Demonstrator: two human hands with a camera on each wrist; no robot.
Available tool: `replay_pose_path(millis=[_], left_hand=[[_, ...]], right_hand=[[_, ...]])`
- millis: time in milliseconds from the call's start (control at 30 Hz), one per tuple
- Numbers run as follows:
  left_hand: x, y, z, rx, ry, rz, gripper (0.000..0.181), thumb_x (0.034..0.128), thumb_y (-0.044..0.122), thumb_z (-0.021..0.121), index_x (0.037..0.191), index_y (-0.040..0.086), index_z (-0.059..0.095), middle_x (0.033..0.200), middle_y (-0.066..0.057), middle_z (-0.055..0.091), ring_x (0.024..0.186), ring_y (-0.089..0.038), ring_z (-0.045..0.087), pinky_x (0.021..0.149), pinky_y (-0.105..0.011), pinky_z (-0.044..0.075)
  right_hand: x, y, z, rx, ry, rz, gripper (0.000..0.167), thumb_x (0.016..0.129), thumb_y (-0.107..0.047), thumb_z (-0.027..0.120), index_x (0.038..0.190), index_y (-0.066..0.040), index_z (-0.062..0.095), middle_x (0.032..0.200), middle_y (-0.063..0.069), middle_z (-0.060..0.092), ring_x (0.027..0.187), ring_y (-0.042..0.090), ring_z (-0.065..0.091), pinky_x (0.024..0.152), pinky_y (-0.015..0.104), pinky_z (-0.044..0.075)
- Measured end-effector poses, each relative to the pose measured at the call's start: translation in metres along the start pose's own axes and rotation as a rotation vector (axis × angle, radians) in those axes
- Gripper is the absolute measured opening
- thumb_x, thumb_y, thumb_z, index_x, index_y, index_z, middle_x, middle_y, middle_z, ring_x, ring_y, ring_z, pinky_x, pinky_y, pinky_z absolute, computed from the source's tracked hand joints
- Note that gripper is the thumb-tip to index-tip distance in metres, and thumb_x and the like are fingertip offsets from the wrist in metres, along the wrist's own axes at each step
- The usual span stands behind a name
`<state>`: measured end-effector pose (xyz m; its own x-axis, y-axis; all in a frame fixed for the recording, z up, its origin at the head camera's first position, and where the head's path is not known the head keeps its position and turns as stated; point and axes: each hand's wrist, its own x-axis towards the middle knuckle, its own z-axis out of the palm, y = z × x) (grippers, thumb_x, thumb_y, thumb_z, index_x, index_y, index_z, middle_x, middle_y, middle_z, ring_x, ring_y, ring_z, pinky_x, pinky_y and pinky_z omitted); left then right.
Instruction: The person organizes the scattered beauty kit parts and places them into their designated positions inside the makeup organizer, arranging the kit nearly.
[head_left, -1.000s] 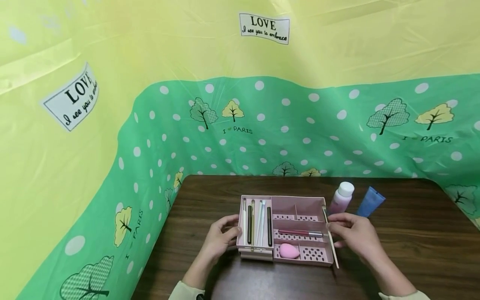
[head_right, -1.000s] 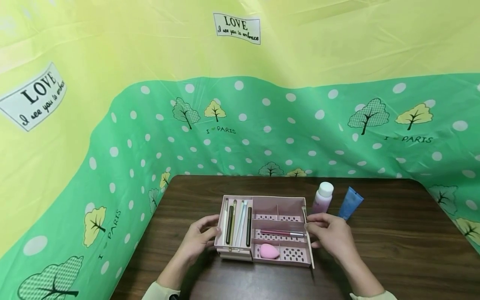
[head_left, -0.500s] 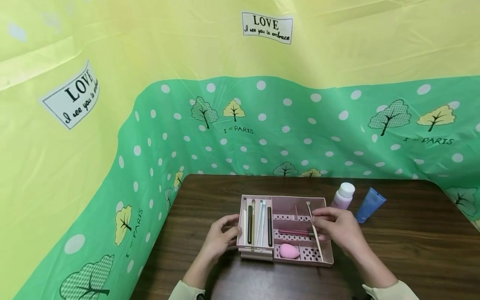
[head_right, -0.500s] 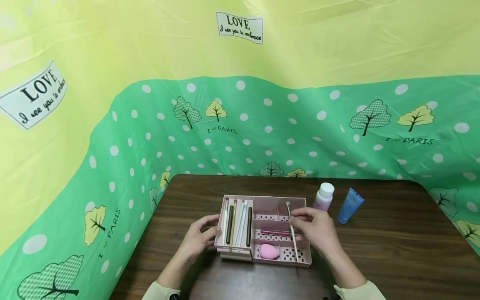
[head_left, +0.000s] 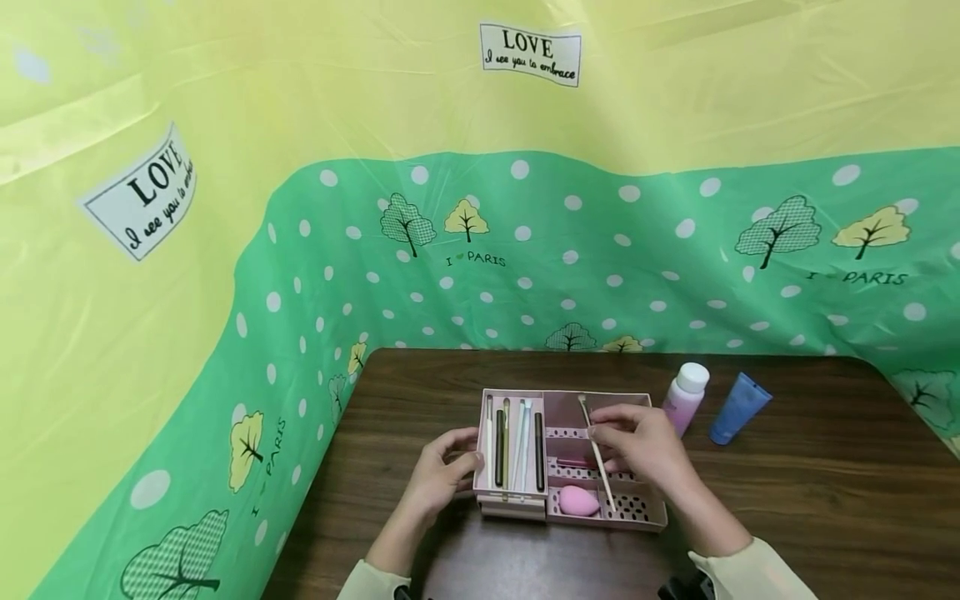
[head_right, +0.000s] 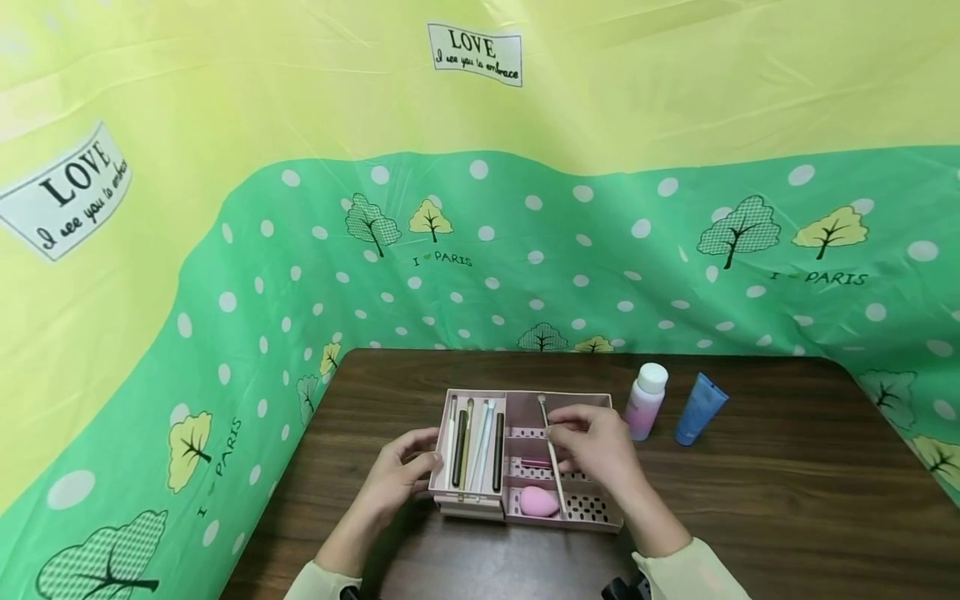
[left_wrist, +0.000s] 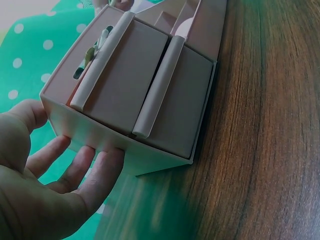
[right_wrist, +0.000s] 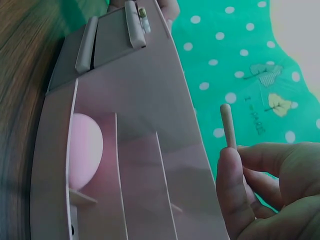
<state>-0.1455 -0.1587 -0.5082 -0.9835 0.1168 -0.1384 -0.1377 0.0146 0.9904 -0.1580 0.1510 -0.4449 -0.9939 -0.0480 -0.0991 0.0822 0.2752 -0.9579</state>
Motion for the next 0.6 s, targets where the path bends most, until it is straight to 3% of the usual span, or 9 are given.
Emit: replay_pose_path(millis=[400,600], left_hand=[[0.002,-0.002,-0.001,0.0,0.005,-0.005,0.048,0.0898,0.009,0.071,0.137,0.002,0.062,0.12,-0.018,0.06,0.096,-0.017,0.066,0.079,-0.037,0.064],[0.001,-0.002,0.0,0.003,0.008,-0.007,0.048,0.0895,0.009,0.071,0.136,0.002,0.062,0.12,-0.018,0.06,0.096,-0.017,0.066,0.078,-0.038,0.064]], right_hand=[[0.007,-0.008,0.03,-0.051,-0.05,-0.056,0.026,0.087,-0.004,0.076,0.111,0.006,0.074,0.085,0.014,0.075,0.053,0.023,0.067,0.05,0.038,0.061],[0.011,-0.012,0.045,-0.047,-0.094,-0.038,0.027,0.086,-0.003,0.076,0.112,0.006,0.074,0.083,0.014,0.075,0.054,0.018,0.066,0.05,0.036,0.061]])
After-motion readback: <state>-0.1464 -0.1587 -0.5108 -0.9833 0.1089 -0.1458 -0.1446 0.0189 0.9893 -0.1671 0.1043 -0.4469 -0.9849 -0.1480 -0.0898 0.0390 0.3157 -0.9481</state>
